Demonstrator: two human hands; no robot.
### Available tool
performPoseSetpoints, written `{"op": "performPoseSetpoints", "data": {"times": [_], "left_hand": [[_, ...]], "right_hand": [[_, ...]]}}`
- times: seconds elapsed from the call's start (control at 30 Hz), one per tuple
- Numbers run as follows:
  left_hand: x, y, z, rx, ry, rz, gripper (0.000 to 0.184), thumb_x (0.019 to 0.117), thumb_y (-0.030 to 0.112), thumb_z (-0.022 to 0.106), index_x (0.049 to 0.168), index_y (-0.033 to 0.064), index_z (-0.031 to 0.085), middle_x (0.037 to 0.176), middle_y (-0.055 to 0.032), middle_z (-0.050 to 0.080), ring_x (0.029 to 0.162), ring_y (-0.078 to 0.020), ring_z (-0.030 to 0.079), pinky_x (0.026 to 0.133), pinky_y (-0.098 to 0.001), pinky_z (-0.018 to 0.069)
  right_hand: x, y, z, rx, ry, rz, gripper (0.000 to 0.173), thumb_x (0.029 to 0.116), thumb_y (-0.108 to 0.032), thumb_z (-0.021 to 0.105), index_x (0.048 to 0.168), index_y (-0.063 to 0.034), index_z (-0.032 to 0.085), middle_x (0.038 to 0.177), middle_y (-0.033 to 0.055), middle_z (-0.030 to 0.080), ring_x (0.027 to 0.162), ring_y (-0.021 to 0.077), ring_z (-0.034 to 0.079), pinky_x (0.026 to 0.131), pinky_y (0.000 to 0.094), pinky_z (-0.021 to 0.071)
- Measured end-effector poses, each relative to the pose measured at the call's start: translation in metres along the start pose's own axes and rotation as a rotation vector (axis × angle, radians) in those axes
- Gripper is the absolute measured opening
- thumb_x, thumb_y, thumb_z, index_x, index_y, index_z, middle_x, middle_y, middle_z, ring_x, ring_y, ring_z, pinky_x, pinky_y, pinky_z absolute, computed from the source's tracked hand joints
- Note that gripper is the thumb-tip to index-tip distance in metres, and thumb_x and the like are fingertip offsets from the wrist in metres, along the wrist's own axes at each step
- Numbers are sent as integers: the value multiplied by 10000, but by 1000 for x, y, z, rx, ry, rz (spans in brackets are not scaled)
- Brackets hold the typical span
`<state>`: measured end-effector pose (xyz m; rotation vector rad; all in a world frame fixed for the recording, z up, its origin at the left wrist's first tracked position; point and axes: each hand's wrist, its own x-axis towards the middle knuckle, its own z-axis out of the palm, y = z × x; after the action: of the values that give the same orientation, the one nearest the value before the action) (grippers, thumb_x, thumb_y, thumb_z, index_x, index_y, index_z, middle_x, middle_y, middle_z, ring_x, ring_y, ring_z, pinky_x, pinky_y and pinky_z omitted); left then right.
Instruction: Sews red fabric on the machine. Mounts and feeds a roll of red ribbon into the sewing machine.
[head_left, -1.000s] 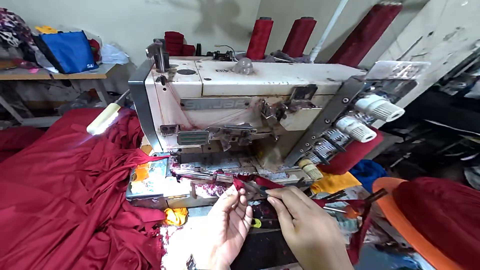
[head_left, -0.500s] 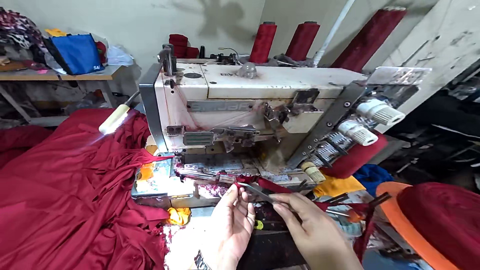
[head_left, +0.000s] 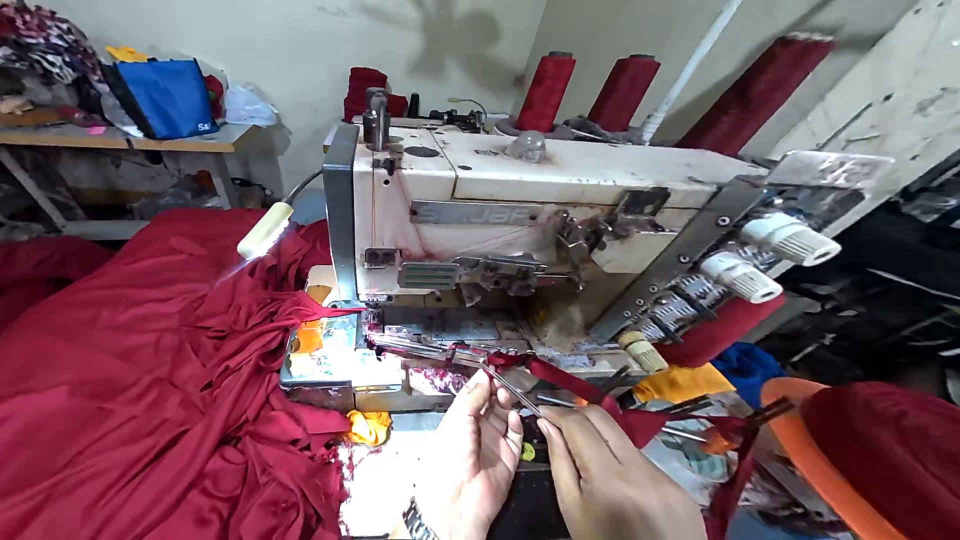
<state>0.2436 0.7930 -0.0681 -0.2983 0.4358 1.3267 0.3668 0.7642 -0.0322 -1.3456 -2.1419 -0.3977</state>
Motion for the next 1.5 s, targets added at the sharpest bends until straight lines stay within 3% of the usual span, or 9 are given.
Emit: {"op": "performPoseSetpoints", "data": {"times": [0.13, 0.3, 0.47, 0.7, 0.77, 0.87, 0.97, 1.1, 1.5], "left_hand": [[-4, 0, -4, 7, -39, 3, 228, 1095, 180, 435, 1041, 52, 616, 862, -81, 666, 764, -176, 684, 720, -307, 599], [-43, 6, -18, 147, -68, 33, 381, 1094, 96, 369, 1467, 60, 440, 1234, -92, 659, 1056, -157, 678, 876, -305, 560], [-86, 29, -45, 465, -51, 275, 236, 1040, 6, 438, 1235, 36, 568, 917, -15, 695, 749, -103, 673, 717, -276, 582], [-122, 99, -97, 1245, -170, 1246, 277, 987, -17, 540, 1131, 175, 679, 1088, 132, 693, 974, 11, 655, 861, -207, 565], [-124, 120, -112, 1511, -85, 1408, 157, 982, 8, 559, 1081, 42, 677, 1060, 10, 652, 1021, -8, 613, 910, -186, 524], [-128, 134, -120, 2000, 92, 1395, 166, 1000, 86, 590, 1069, 8, 719, 1042, -170, 699, 1037, -234, 652, 941, -380, 511], [-119, 135, -125, 2214, 143, 1296, 194, 976, 91, 618, 1123, 57, 741, 1102, -171, 715, 1048, -356, 672, 936, -545, 497], [-104, 137, -136, 2284, 184, 1329, 203, 979, 127, 612, 1127, 106, 750, 1101, -123, 729, 1054, -327, 680, 938, -533, 487], [-50, 89, -65, 2058, -203, 1789, 268, 1016, 224, 585, 1263, 248, 687, 1174, -30, 702, 1152, -135, 629, 1047, -390, 450]], "right_hand": [[1, -3, 5, -6, 24, -9, 147, 947, -86, 622, 957, -39, 761, 886, 132, 714, 692, 254, 706, 529, 360, 555], [3, -9, 19, 44, 71, -26, 146, 944, -97, 623, 937, -61, 764, 876, 102, 714, 690, 219, 696, 541, 330, 551], [-2, -8, 27, 89, 93, -46, 150, 945, -99, 620, 935, -50, 761, 866, 114, 707, 687, 222, 691, 539, 313, 547], [-3, -12, 24, 24, 135, -68, 161, 923, -67, 605, 910, -42, 764, 824, 122, 696, 640, 245, 677, 503, 336, 531], [-1, -1, 31, -17, 144, -115, 156, 967, -92, 573, 926, -54, 719, 865, 116, 703, 680, 254, 689, 537, 354, 549], [4, 16, 31, -49, 98, -217, 159, 980, -110, 567, 951, -43, 709, 857, 123, 711, 678, 278, 705, 540, 383, 565], [10, 27, 28, -106, 135, -337, 174, 977, -94, 551, 977, -87, 725, 826, 86, 700, 642, 248, 669, 526, 358, 528], [13, 27, 33, -185, 151, -370, 325, 936, -1, 523, 1121, -123, 761, 843, 93, 690, 647, 264, 640, 529, 366, 488], [-3, 33, 28, -158, 116, -263, 265, 949, -22, 512, 1041, -67, 756, 929, 100, 764, 676, 267, 699, 558, 367, 543]]}}
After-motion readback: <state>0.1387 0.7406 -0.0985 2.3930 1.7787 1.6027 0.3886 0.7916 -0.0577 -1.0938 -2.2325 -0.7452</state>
